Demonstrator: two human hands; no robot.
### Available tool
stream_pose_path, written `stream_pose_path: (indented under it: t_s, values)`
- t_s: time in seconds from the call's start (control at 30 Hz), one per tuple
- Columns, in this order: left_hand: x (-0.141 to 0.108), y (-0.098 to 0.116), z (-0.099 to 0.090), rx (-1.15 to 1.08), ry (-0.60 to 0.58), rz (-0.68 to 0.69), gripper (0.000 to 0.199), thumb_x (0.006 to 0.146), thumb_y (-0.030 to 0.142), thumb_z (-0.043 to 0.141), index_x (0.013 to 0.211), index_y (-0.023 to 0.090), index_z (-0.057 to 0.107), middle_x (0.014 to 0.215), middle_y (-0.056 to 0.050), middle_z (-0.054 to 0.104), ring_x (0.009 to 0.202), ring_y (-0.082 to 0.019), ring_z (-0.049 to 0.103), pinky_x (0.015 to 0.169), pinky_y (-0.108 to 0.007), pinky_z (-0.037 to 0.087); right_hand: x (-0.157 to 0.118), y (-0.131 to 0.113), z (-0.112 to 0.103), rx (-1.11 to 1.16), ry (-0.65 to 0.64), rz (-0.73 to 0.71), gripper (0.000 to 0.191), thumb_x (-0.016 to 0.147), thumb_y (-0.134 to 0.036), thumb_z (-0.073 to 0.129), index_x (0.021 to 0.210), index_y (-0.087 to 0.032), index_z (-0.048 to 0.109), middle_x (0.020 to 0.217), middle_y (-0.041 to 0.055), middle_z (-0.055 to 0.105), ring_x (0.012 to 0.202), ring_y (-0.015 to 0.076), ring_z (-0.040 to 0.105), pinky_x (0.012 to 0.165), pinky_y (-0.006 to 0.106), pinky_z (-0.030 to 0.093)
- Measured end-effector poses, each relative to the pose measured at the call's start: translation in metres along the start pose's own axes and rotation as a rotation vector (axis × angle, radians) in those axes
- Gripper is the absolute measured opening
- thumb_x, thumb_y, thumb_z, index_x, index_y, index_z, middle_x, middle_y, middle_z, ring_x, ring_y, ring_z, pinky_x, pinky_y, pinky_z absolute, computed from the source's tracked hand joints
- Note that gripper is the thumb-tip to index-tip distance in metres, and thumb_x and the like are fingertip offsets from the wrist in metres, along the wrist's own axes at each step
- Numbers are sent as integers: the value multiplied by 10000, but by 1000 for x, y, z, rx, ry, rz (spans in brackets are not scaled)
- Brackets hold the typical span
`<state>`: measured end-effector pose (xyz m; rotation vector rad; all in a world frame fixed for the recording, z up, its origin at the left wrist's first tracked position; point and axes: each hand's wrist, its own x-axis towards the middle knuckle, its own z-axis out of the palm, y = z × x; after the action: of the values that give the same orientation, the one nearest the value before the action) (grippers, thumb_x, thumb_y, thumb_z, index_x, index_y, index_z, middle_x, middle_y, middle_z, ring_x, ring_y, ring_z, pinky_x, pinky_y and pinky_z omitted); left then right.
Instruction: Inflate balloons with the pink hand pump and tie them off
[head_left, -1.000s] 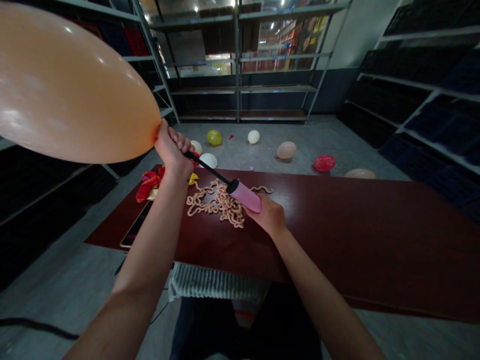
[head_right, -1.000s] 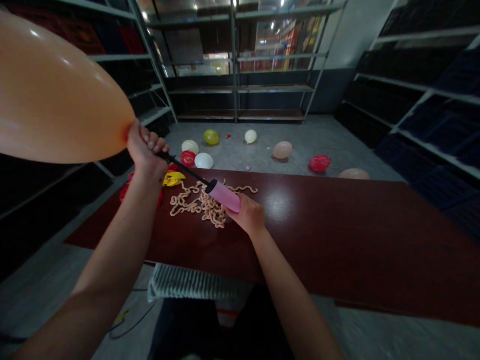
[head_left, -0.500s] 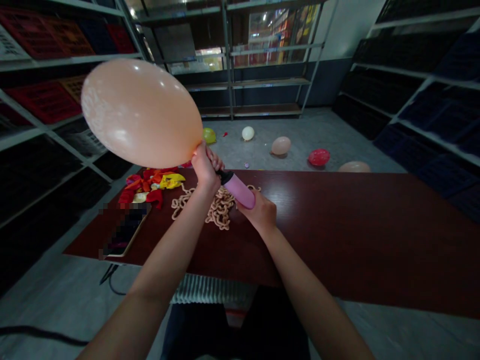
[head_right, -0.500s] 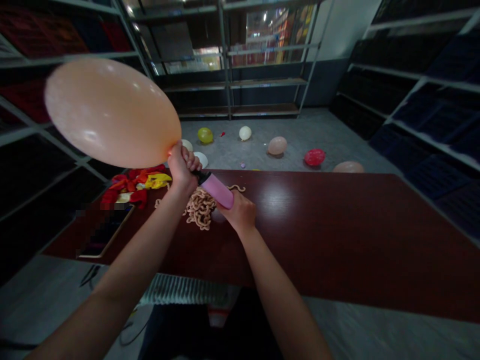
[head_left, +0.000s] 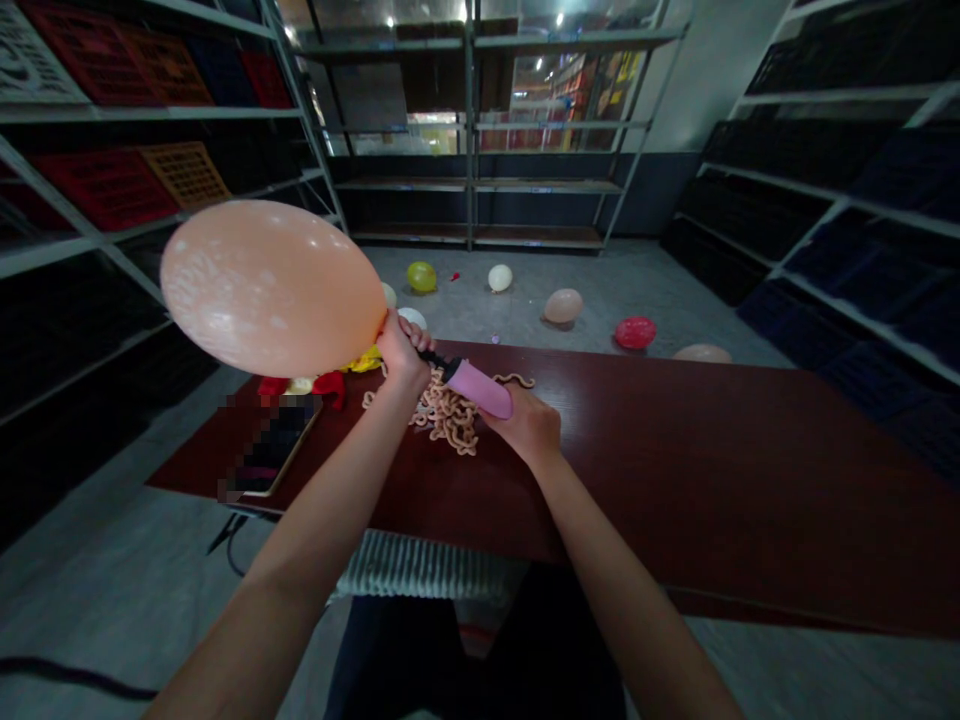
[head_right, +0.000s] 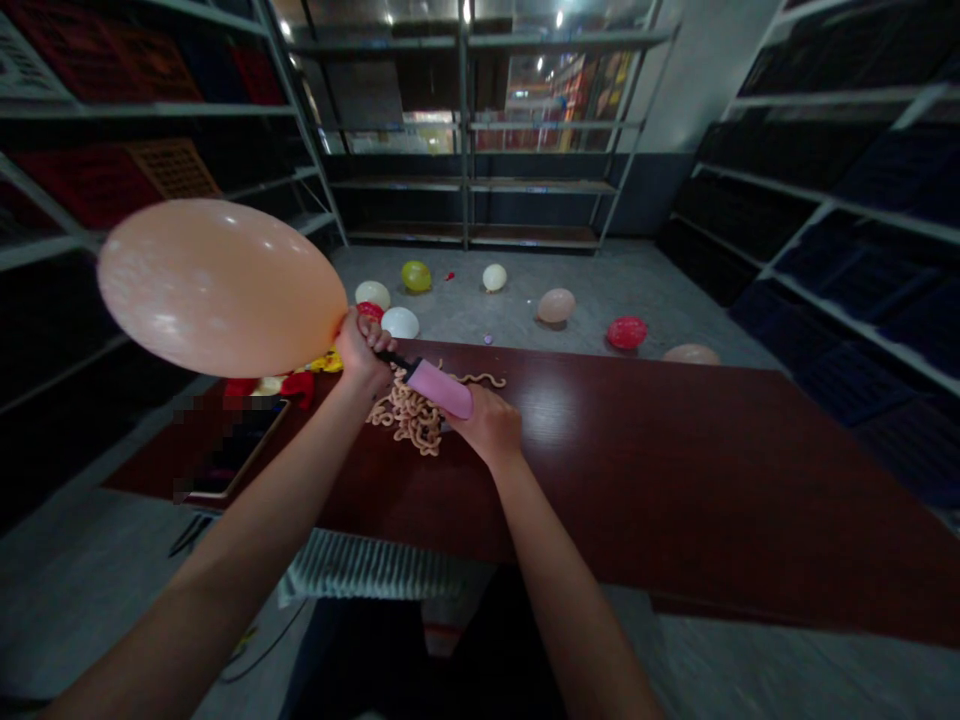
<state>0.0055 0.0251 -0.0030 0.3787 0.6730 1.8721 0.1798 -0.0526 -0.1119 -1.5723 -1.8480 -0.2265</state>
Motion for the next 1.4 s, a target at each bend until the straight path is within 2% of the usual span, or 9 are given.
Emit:
stream_pose_path:
  t_s: [0.2,0.37,0.53,0.67,0.87,1.07,1.17,1.23,1.4]
  values:
    - [10,27,-16,-50,54,9,457,997,173,419,563,187,276,408,70,219,311,-67,240,374,-221,215,-2,0,2,-21,-51,-45,444,795,-565,714,1075,-221,695,959,29,766,841,210,719,663,286,420]
    - [22,56,-29,-62,78,35,468,996,242,482,572,193,289,423,73,227,322,-68,237,377,-222,234,-4,1,4,-30,-79,-92,457,797,-542,721,1104,-205,688,1008,59,767,875,220,721,708,292,466]
    - [20,94,-18,-65,58,53,467,1033,258,424,606,201,242,414,77,198,319,-64,212,370,-216,214,-4,-2,1,7,-51,-117,419,802,-510,718,1076,-194,690,984,63,771,875,230,729,710,295,485]
    - [13,105,-1,-60,-9,106,484,1055,305,421,619,200,239,417,66,200,327,-68,208,370,-225,222,-3,-2,0,46,-41,-104,425,796,-510,714,1075,-189,694,972,72,773,866,231,729,717,292,486]
    - [10,77,26,-21,-118,145,517,1052,395,455,618,205,248,434,48,205,351,-88,199,387,-263,208,-3,4,2,53,-7,4,452,774,-524,723,1060,-175,690,907,82,768,776,232,717,679,296,466]
    - [-9,14,49,106,-152,94,537,1045,457,473,617,219,252,448,75,152,344,-66,149,386,-255,158,0,7,1,70,1,84,480,776,-543,713,1083,-175,674,912,81,766,769,232,717,652,291,445]
    - [-19,-16,49,130,-141,40,546,1027,448,508,604,217,252,438,75,173,329,-66,168,366,-256,167,2,7,-1,73,2,125,472,790,-558,689,1067,-176,677,908,89,765,763,233,716,647,293,443]
    - [-21,-27,46,133,-129,19,535,1042,380,475,587,209,250,424,69,188,317,-67,186,355,-250,181,3,8,-1,76,5,134,463,797,-561,680,1059,-179,680,914,88,764,764,233,718,646,294,446]
    - [-9,-26,31,120,-78,13,515,1043,309,432,563,195,282,407,66,216,302,-67,220,349,-230,198,4,7,0,85,-25,115,443,816,-552,673,1070,-190,690,900,78,762,794,221,716,658,283,446]
